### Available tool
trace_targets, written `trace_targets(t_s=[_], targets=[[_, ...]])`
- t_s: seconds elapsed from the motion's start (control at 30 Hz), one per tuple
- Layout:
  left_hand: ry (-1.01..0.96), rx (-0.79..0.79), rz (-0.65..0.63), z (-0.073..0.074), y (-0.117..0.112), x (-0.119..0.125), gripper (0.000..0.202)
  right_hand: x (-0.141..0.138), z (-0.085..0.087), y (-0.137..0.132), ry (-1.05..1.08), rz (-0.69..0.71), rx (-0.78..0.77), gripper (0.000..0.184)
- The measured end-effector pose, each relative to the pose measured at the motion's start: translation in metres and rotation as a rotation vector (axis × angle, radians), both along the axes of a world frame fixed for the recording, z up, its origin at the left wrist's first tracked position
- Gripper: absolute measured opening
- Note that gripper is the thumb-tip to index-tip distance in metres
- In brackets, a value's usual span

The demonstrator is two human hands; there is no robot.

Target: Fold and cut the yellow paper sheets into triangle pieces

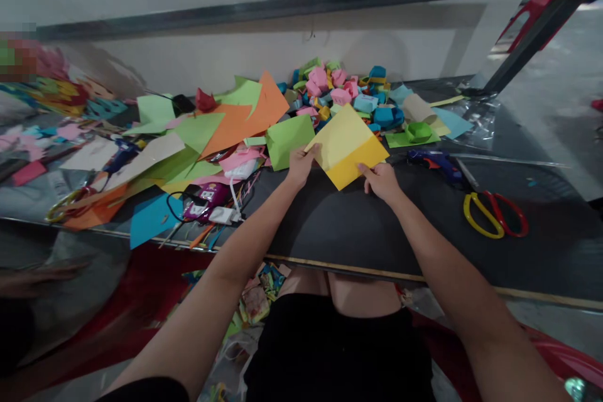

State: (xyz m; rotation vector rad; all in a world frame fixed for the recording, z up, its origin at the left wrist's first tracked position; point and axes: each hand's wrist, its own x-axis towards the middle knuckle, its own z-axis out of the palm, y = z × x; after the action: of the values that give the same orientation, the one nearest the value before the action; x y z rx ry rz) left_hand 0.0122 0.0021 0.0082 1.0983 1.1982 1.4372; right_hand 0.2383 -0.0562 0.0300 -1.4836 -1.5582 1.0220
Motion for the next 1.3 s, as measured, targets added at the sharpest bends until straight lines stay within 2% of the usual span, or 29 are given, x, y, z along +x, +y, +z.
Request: trace_targets(t_s=[0.13,0.3,0.47,0.73,0.83,1.03,1.13,1.2,1.3], targets=[[0.049,-0.02,-0.046,-0.001,0.0,0.001,0.048,0.0,0.003,-0.001,-0.061,-0.018,0.002,0.063],[0.127,0.074,0.035,0.004,-0.001,-0.001,0.05,0.001,-0.003,0.002,-0.084,0.001,0.008,0.07],[0.184,0.109,0.045,0.01,-0.004,-0.004,0.047,0.0,-0.004,0.003,-0.089,0.015,0.021,0.074],[0.461,0.167,0.1,0.017,-0.009,-0.011,0.05,0.0,-0.002,0.002,-0.08,-0.009,0.031,0.072],[0.532,0.121,0.057,0.016,-0.006,-0.016,0.044,0.002,-0.006,0.004,-0.031,-0.041,0.05,0.07],[0.4,0.096,-0.059,0.008,-0.003,-0.019,0.052,0.001,-0.008,0.007,0.29,-0.125,0.053,0.072],[0.429,0.072,-0.142,0.008,-0.005,-0.016,0.055,0.0,-0.01,0.009,0.35,-0.185,0.063,0.073],[0.495,0.039,-0.096,0.008,-0.005,-0.016,0.057,0.002,-0.012,0.01,0.353,-0.226,0.061,0.072],[0.528,-0.004,0.115,0.009,0.003,-0.026,0.06,0.004,-0.015,0.013,0.363,-0.275,0.052,0.066]])
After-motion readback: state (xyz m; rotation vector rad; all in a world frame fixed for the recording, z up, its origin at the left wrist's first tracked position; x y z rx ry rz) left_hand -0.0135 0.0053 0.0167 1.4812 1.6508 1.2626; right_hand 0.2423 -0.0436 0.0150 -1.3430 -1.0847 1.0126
